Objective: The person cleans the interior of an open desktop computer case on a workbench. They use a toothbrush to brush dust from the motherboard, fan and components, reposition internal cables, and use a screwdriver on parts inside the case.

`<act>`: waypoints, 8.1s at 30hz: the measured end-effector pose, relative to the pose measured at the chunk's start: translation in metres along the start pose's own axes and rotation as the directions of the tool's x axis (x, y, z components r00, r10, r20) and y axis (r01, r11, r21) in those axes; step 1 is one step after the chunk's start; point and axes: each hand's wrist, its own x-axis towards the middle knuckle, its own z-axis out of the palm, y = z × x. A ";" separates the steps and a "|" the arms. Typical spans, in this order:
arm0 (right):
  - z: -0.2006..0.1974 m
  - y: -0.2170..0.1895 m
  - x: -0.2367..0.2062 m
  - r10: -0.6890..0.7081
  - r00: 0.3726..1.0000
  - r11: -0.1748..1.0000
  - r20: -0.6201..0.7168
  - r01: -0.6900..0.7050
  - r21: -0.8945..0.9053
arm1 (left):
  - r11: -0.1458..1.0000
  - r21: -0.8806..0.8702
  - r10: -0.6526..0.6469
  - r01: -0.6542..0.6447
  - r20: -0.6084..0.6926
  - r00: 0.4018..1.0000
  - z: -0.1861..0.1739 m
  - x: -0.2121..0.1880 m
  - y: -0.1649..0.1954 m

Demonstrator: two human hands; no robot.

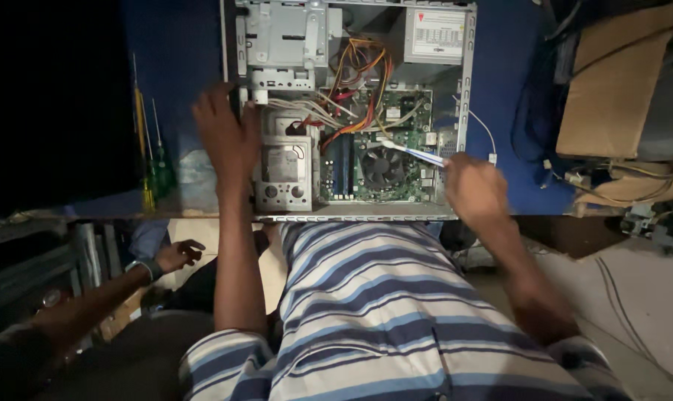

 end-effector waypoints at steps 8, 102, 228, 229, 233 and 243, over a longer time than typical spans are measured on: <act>0.013 0.010 0.014 -0.113 0.990 0.993 -0.089 0.111 -0.033 | 0.998 -0.023 0.058 -0.059 -0.025 0.998 0.003 -0.003 -0.001; -0.046 -0.033 0.021 -0.686 0.697 0.643 0.208 0.715 -0.275 | 0.636 -0.091 0.668 -0.766 0.562 0.488 0.153 -0.043 0.052; 0.053 -0.047 0.107 -0.541 0.834 0.711 -0.111 0.523 0.470 | 0.759 -0.639 0.123 0.122 0.325 0.938 0.126 -0.066 0.084; 0.056 -0.050 0.111 -0.501 0.854 0.725 -0.138 0.501 0.473 | 0.776 -0.599 0.046 0.197 0.366 0.930 0.129 -0.065 0.082; 0.061 -0.060 0.117 -0.606 0.791 0.755 -0.088 0.606 0.250 | 0.785 -0.494 -0.186 0.373 0.386 0.904 0.126 -0.064 0.085; 0.029 -0.005 0.097 -0.673 0.707 0.712 0.218 0.538 0.451 | 0.717 -0.696 0.210 0.040 0.270 0.940 0.100 -0.045 0.139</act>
